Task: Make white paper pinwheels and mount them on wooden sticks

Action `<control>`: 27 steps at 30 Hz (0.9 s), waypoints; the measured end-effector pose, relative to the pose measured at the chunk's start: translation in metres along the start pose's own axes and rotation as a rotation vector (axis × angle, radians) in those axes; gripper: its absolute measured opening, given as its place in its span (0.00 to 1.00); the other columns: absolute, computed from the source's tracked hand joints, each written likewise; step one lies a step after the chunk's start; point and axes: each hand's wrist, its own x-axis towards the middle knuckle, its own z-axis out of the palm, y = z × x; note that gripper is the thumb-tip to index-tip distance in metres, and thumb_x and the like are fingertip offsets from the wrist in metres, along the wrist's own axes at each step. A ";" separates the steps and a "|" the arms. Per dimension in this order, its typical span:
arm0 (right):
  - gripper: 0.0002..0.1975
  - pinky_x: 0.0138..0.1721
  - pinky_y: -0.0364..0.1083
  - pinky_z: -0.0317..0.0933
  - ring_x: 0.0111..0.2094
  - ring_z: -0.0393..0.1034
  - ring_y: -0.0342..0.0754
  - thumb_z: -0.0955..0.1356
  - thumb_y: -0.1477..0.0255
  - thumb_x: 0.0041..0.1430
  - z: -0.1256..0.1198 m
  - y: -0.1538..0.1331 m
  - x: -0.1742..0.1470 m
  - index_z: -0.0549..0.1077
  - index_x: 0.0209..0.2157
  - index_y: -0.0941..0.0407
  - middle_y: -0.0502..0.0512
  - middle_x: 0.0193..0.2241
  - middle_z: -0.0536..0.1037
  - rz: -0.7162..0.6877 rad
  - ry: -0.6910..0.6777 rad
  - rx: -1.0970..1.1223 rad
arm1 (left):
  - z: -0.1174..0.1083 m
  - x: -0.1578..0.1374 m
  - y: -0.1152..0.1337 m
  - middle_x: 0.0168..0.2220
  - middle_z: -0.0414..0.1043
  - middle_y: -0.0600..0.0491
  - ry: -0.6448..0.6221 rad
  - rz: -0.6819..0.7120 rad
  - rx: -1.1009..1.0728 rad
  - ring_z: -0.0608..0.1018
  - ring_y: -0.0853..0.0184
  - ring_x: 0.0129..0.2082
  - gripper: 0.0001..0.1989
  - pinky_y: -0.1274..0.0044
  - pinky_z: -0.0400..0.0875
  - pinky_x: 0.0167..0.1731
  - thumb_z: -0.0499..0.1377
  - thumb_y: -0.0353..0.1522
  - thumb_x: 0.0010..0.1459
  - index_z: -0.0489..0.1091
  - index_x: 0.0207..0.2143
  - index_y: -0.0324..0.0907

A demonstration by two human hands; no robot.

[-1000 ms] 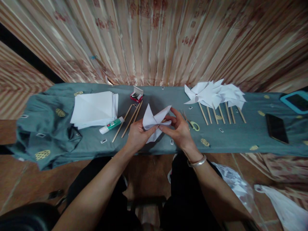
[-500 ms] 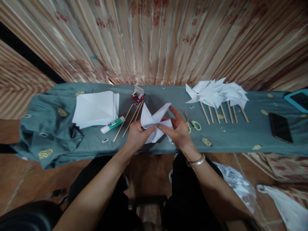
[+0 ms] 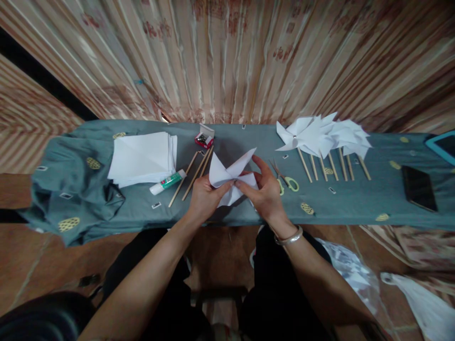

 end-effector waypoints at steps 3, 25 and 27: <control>0.40 0.36 0.52 0.73 0.33 0.77 0.53 0.74 0.65 0.47 0.000 0.000 0.000 0.59 0.60 0.54 0.55 0.36 0.81 -0.001 0.010 0.009 | -0.001 0.000 -0.001 0.31 0.81 0.51 0.010 0.007 0.008 0.80 0.63 0.31 0.13 0.75 0.74 0.31 0.66 0.38 0.47 0.79 0.34 0.38; 0.39 0.36 0.51 0.72 0.34 0.77 0.53 0.74 0.64 0.49 -0.002 0.001 0.000 0.59 0.61 0.54 0.53 0.34 0.81 -0.021 0.003 -0.081 | -0.001 0.002 0.005 0.30 0.81 0.52 0.003 -0.013 -0.034 0.79 0.64 0.29 0.13 0.74 0.75 0.31 0.67 0.37 0.45 0.80 0.32 0.38; 0.39 0.36 0.52 0.72 0.34 0.78 0.54 0.74 0.64 0.49 -0.002 0.002 0.000 0.59 0.61 0.54 0.53 0.33 0.81 -0.018 0.001 -0.075 | -0.001 0.002 0.006 0.30 0.81 0.52 0.003 -0.007 -0.027 0.80 0.64 0.29 0.12 0.74 0.75 0.31 0.67 0.36 0.45 0.80 0.32 0.38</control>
